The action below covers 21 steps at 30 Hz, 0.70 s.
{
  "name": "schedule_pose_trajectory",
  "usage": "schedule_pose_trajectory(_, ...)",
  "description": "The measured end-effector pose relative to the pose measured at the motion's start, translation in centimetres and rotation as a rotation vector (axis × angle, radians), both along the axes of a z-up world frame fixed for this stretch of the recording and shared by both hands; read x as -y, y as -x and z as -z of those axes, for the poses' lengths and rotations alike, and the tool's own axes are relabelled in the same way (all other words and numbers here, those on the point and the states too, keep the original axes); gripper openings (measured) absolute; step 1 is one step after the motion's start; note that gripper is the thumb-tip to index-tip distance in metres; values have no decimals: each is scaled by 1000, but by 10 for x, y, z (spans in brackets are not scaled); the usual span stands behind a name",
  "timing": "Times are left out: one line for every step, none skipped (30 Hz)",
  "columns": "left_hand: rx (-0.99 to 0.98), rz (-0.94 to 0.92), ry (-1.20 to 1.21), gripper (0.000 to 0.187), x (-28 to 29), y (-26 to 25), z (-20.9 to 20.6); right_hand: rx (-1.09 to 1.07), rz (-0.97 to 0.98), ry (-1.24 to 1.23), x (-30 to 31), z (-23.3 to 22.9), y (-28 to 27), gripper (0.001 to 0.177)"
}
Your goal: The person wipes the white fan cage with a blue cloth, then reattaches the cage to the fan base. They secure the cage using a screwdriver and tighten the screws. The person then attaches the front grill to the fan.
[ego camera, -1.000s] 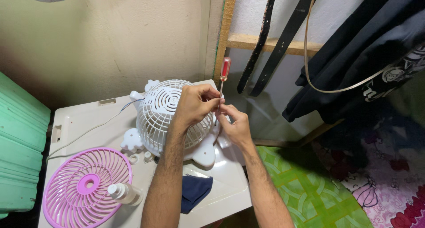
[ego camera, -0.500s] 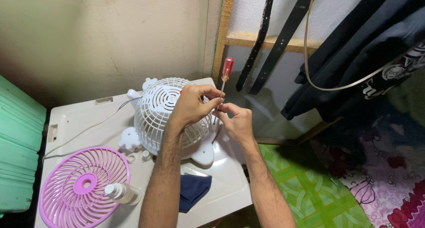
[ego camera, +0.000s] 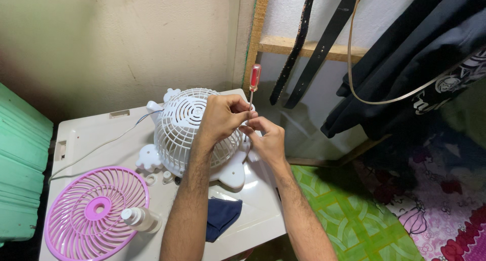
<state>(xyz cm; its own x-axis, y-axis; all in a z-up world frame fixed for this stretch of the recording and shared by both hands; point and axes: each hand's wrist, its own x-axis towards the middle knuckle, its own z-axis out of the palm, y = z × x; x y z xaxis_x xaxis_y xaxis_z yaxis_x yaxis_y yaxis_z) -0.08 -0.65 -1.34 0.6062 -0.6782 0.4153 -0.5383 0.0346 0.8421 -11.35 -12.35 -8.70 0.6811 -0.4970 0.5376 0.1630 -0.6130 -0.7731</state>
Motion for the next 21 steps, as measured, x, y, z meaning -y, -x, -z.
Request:
schedule_pose_trajectory(7,-3,2,14,0,0,0,18,-22,-18,-1,2,0,21)
schedule_pose_trajectory(16,-6,6,13,0,0,0,30,-59,-31,0,3,1,23)
schedule_pose_trajectory(32,10,14,13,0,-1,0,40,-96,-45,1,3,2,24)
schedule_pose_trajectory(46,26,22,14,-1,-1,1,50,-133,-59,2,4,4,26)
schedule_pose_trajectory(61,42,31,14,-1,-2,1,50,-131,-79,2,5,5,25)
schedule_pose_trajectory(51,50,16,14,-1,-2,1,49,-130,-99,2,6,5,24)
schedule_pose_trajectory(40,58,2,15,-1,-3,1,49,-129,-120,2,6,4,24)
schedule_pose_trajectory(29,66,-14,16,-2,-3,1,38,-113,-108,3,5,4,24)
schedule_pose_trajectory(32,79,-7,17,-2,-4,2,26,-98,-97,3,4,4,23)
schedule_pose_trajectory(32,96,-1,17,-2,-5,2,13,-79,-85,4,3,5,23)
schedule_pose_trajectory(33,113,5,18,-1,-5,3,5,-56,-59,5,1,6,22)
schedule_pose_trajectory(42,109,-8,18,-1,-5,3,-3,-32,-34,5,-1,6,22)
schedule_pose_trajectory(51,106,-22,18,-2,-6,4,-10,-8,-9,5,-3,6,22)
schedule_pose_trajectory(60,101,-35,18,-2,-6,4,-31,6,-12,5,-5,6,20)
schedule_pose_trajectory(87,89,-38,19,-1,-5,3,-52,20,-16,4,-7,6,18)
schedule_pose_trajectory(115,78,-40,19,0,-5,2,-72,34,-19,3,-9,6,17)
schedule_pose_trajectory(143,66,-42,19,1,-4,2,-71,36,-6,3,-11,6,15)
schedule_pose_trajectory(125,60,-56,19,0,-3,1,-71,37,8,2,-12,6,14)
schedule_pose_trajectory(107,53,-70,18,-1,-2,0,-70,38,21,1,-13,6,13)
schedule_pose_trajectory(90,47,-84,18,-2,-2,-1,-59,34,31,0,-14,5,13)
schedule_pose_trajectory(91,37,-86,19,-2,-1,-3,-48,31,42,-1,-15,4,14)
